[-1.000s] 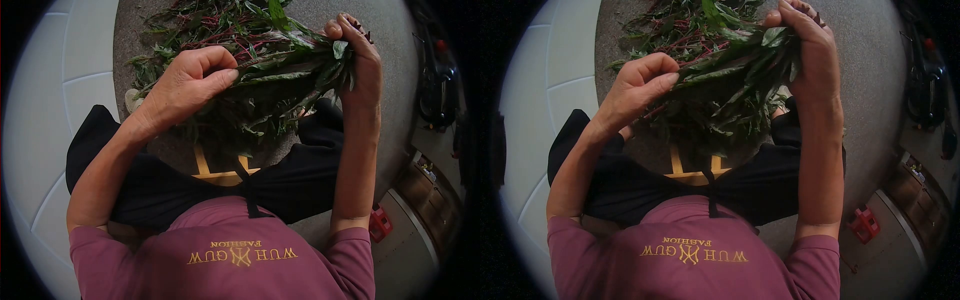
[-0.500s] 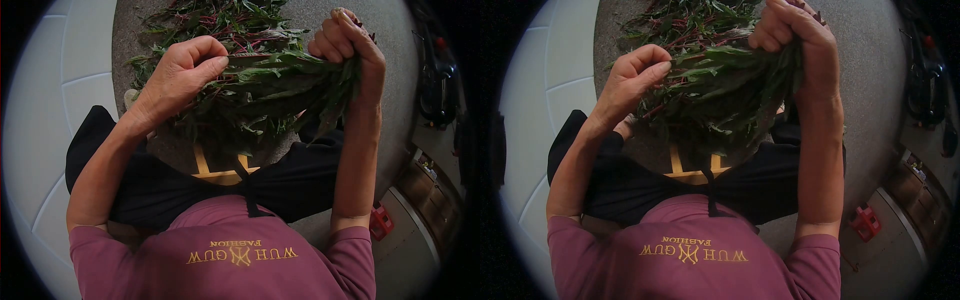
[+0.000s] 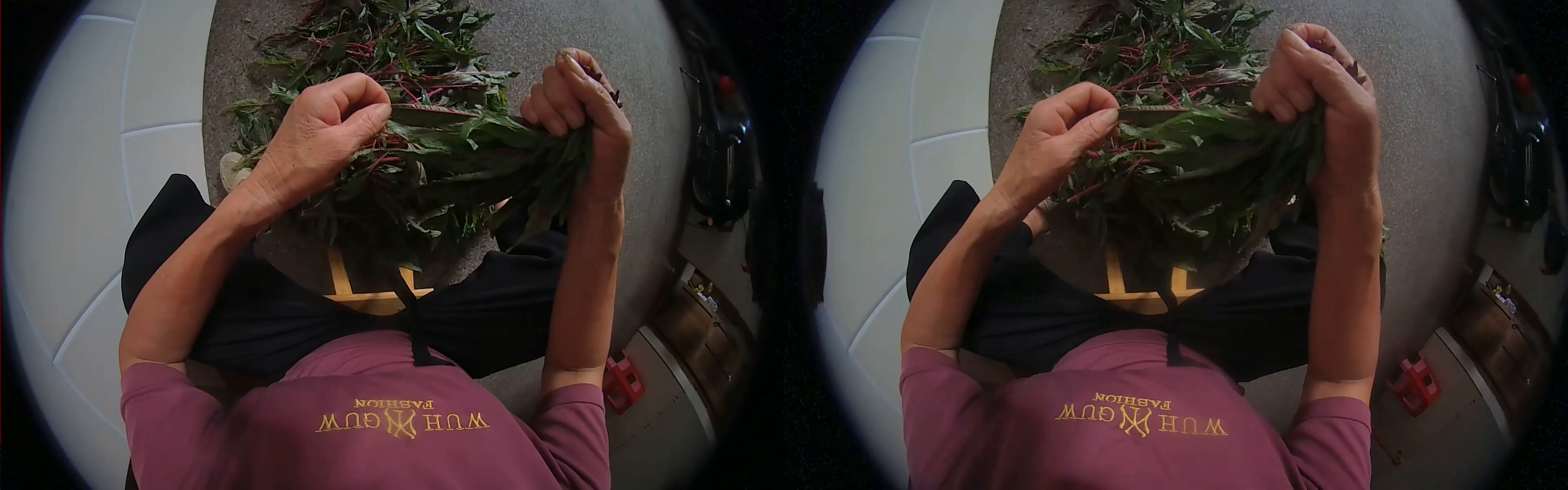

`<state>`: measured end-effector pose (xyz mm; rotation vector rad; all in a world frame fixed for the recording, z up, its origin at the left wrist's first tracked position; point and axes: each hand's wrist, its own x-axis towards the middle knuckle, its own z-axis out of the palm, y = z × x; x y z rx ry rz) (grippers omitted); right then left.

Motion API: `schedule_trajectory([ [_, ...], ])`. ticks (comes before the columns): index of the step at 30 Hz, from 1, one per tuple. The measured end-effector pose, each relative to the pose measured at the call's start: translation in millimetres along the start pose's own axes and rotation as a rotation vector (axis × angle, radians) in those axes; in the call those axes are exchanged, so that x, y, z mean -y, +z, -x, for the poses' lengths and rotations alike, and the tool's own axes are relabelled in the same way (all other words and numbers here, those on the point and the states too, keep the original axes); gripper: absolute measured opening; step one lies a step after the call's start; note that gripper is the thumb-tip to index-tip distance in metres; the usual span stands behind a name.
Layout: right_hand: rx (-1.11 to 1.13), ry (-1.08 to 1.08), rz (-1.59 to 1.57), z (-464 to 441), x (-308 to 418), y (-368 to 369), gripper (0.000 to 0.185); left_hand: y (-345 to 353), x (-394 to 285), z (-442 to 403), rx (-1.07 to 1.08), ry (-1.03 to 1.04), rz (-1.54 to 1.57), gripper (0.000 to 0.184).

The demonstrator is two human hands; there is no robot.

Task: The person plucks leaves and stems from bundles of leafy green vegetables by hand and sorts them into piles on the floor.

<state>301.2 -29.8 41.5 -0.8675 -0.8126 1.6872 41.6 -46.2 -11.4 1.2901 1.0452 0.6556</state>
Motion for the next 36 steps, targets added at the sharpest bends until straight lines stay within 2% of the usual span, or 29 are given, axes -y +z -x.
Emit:
schedule_trajectory([
  [12, -0.128, -0.061, 0.008, -0.6, -0.4, -3.1, 0.007, -2.5, 3.7, -3.5, -0.109, 0.040, -0.001, 0.015],
  [15, -0.141, -0.084, 0.095, 0.2, -0.9, -1.6, 0.007, -2.6, 6.1, -4.6, -0.136, 0.021, 0.025, 0.015],
  [21, -0.157, -0.045, 0.182, 2.7, -1.9, 4.5, 0.007, -2.0, 15.1, -7.8, -0.175, 0.095, -0.031, 0.025],
  [27, -0.024, 0.028, 0.080, 4.2, -5.4, 6.5, 0.011, 5.3, 11.1, -5.0, -0.030, 0.018, -0.073, 0.038],
  [29, 0.057, 0.023, 0.001, 4.4, -5.4, 9.1, 0.013, 9.1, 22.3, -6.0, 0.030, 0.202, -0.190, 0.044],
  [31, 0.084, 0.015, -0.041, 3.2, -3.9, 9.1, 0.012, 13.8, 22.1, -5.0, -0.002, 0.242, -0.129, 0.038],
  [33, 0.111, 0.006, -0.084, 1.4, -2.2, 7.2, 0.013, 9.8, 8.0, -2.7, 0.179, 0.065, -0.180, 0.027],
  [34, 0.094, 0.005, -0.089, 0.7, -1.2, 5.7, 0.012, 9.7, 6.8, -1.8, 0.181, 0.064, -0.179, 0.027],
  [36, 0.075, 0.005, -0.094, 1.5, -0.1, 3.6, 0.012, 9.8, 6.5, -0.2, 0.209, -0.086, -0.096, 0.024],
])
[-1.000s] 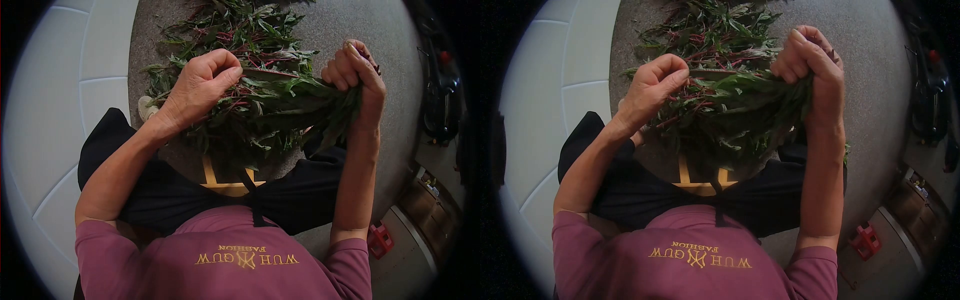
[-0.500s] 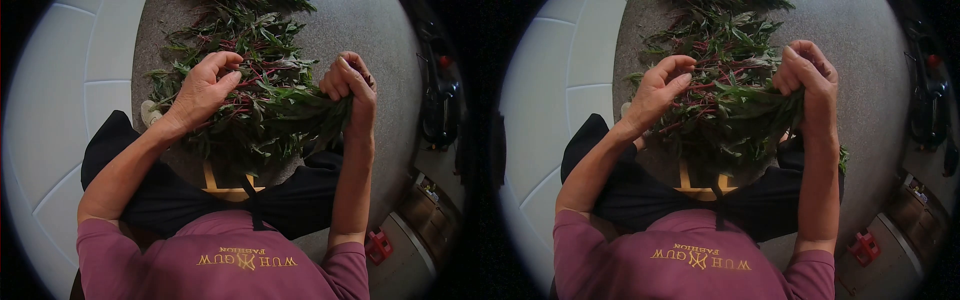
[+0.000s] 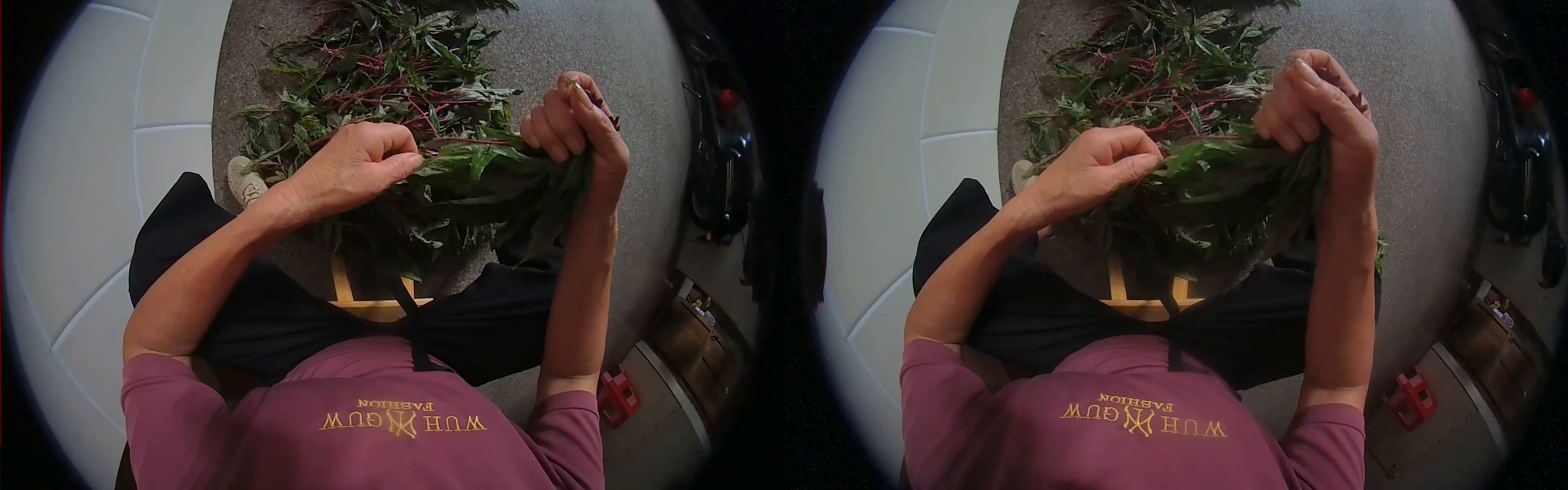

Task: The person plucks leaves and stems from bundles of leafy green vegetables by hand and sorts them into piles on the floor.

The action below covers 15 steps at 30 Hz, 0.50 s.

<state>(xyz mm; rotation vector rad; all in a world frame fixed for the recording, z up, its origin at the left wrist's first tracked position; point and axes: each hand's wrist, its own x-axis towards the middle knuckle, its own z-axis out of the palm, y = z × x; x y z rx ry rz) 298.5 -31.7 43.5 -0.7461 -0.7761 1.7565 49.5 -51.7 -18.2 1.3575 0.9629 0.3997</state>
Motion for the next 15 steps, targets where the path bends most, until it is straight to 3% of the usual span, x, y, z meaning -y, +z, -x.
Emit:
schedule_trajectory([
  [10, -0.051, 0.005, 0.084, 5.1, -1.9, -0.2, 0.012, 4.8, 10.3, 0.1, 0.005, 0.110, 0.011, 0.022],
  [15, -0.034, 0.003, 0.057, 4.1, -0.4, -3.0, 0.012, -0.1, 3.2, 1.4, 0.103, -0.001, -0.012, 0.019],
])
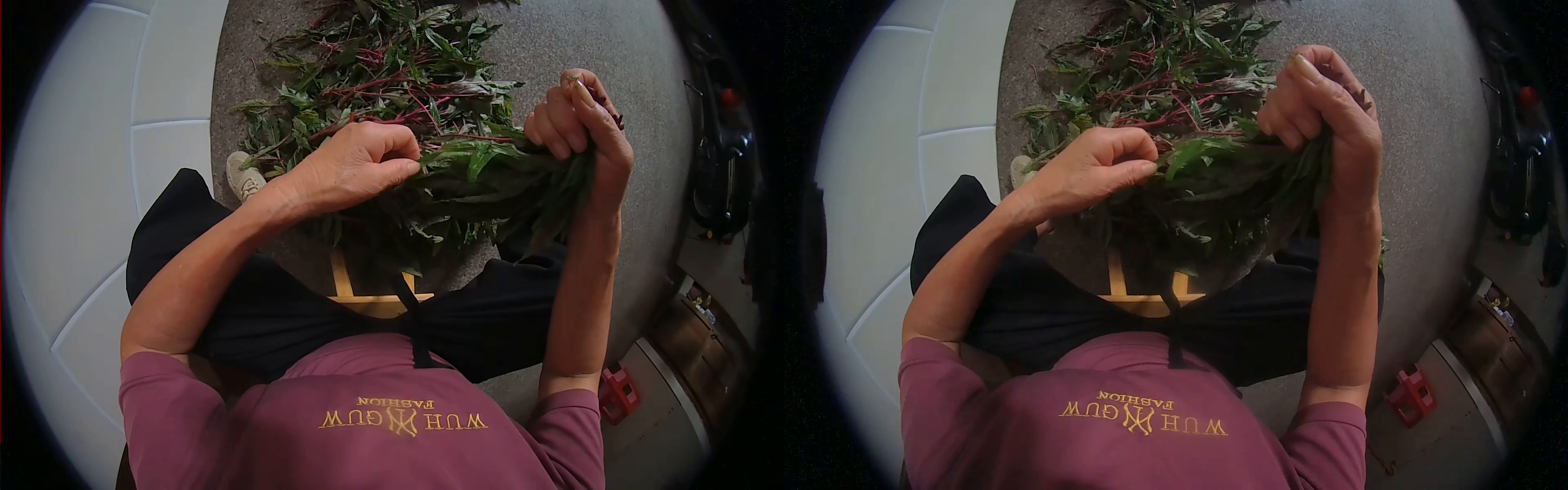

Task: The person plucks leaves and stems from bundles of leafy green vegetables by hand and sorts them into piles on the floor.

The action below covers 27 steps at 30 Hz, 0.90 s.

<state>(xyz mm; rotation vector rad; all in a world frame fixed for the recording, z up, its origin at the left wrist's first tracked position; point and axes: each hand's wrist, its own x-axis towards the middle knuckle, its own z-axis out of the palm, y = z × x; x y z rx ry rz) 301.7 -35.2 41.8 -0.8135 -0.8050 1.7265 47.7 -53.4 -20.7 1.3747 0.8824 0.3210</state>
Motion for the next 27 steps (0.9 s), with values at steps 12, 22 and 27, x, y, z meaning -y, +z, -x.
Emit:
schedule_trajectory([
  [12, -0.054, -0.116, 0.084, -4.5, -3.1, -10.3, 0.011, -25.0, -7.4, -4.9, -0.203, 0.045, 0.067, 0.017],
  [22, -0.039, -0.128, 0.143, -5.0, -2.5, -9.4, 0.012, -32.2, -14.7, -0.1, -0.148, -0.008, 0.080, 0.021],
  [27, -0.061, -0.122, 0.151, -7.7, -2.4, -12.0, 0.012, -33.4, -8.5, -4.1, -0.206, 0.008, 0.078, 0.018],
])
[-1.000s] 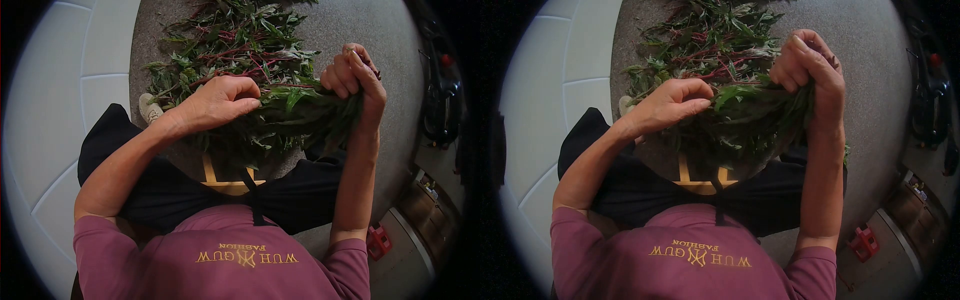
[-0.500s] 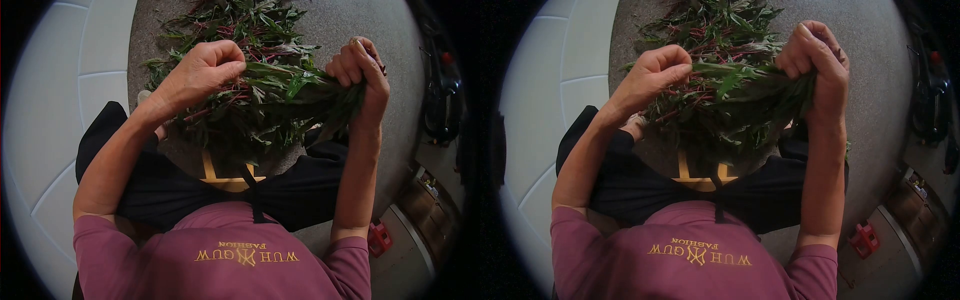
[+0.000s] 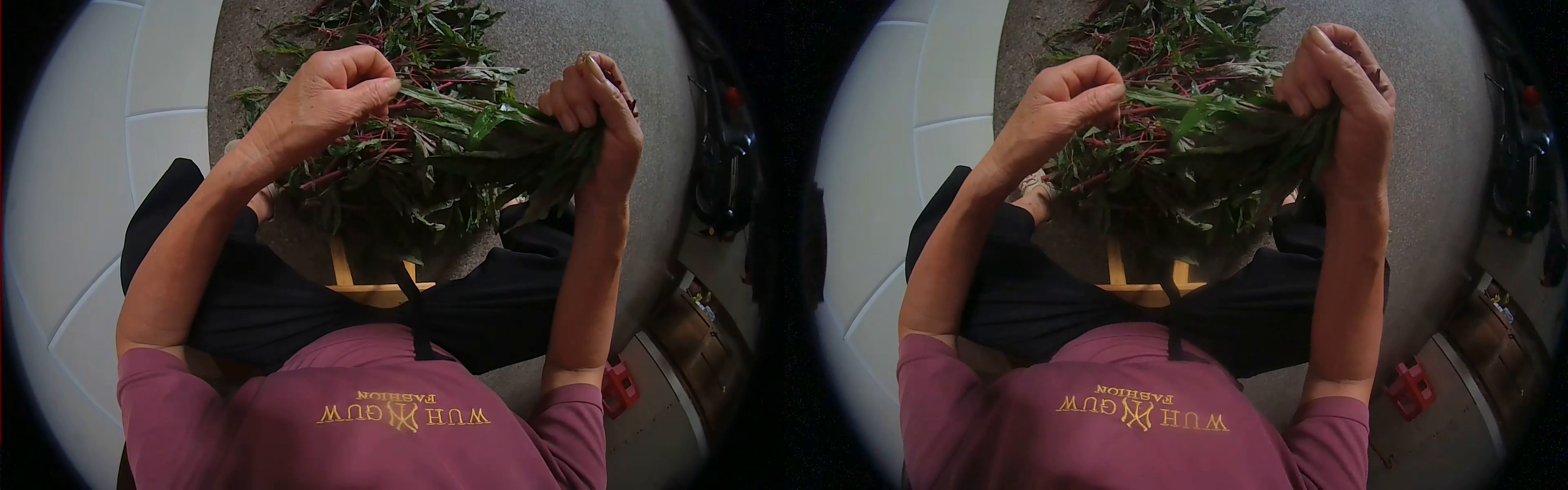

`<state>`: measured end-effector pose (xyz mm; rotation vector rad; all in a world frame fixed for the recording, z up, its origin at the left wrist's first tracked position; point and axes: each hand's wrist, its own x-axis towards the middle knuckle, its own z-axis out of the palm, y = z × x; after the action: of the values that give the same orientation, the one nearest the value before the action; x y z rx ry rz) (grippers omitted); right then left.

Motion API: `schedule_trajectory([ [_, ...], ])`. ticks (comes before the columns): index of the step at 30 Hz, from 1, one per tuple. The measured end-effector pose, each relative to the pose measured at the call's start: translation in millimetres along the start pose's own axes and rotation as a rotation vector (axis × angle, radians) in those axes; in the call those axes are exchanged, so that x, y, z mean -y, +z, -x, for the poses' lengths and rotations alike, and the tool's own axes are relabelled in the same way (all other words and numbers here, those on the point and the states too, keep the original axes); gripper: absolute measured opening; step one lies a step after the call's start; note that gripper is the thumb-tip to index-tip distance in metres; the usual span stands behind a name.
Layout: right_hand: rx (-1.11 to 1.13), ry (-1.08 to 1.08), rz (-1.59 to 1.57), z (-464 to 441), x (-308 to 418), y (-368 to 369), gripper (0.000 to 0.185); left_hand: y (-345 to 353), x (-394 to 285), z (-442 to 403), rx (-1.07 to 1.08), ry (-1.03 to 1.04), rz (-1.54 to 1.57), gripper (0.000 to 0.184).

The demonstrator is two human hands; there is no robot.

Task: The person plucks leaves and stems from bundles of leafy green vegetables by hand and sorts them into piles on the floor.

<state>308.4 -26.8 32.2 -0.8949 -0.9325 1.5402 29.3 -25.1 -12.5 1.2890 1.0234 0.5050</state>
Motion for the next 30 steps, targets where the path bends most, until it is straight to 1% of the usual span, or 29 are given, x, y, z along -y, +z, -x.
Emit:
schedule_trajectory([
  [2, 0.011, -0.003, 0.005, -0.1, 0.3, 0.3, 0.012, 0.3, 1.8, -0.7, -0.005, 0.022, 0.005, 0.018],
  [4, -0.005, 0.003, 0.012, 0.5, 0.7, 1.8, 0.012, 1.8, 6.6, -1.5, -0.037, 0.099, -0.009, 0.020],
  [7, -0.028, 0.003, 0.026, 1.2, 1.0, 4.8, 0.012, 3.4, 8.2, -2.1, -0.046, 0.119, 0.009, 0.020],
  [11, -0.018, 0.003, 0.021, 0.9, 0.7, 4.3, 0.012, 2.1, 8.3, -2.4, -0.044, 0.090, 0.011, 0.020],
  [13, -0.014, -0.001, 0.030, 1.3, -0.3, 3.1, 0.012, 0.7, 5.7, -1.9, 0.003, 0.032, -0.010, 0.016],
  [30, -0.027, -0.009, 0.101, 4.2, 0.2, 7.9, 0.012, 2.9, 8.2, -0.6, 0.007, 0.050, -0.026, 0.015],
])
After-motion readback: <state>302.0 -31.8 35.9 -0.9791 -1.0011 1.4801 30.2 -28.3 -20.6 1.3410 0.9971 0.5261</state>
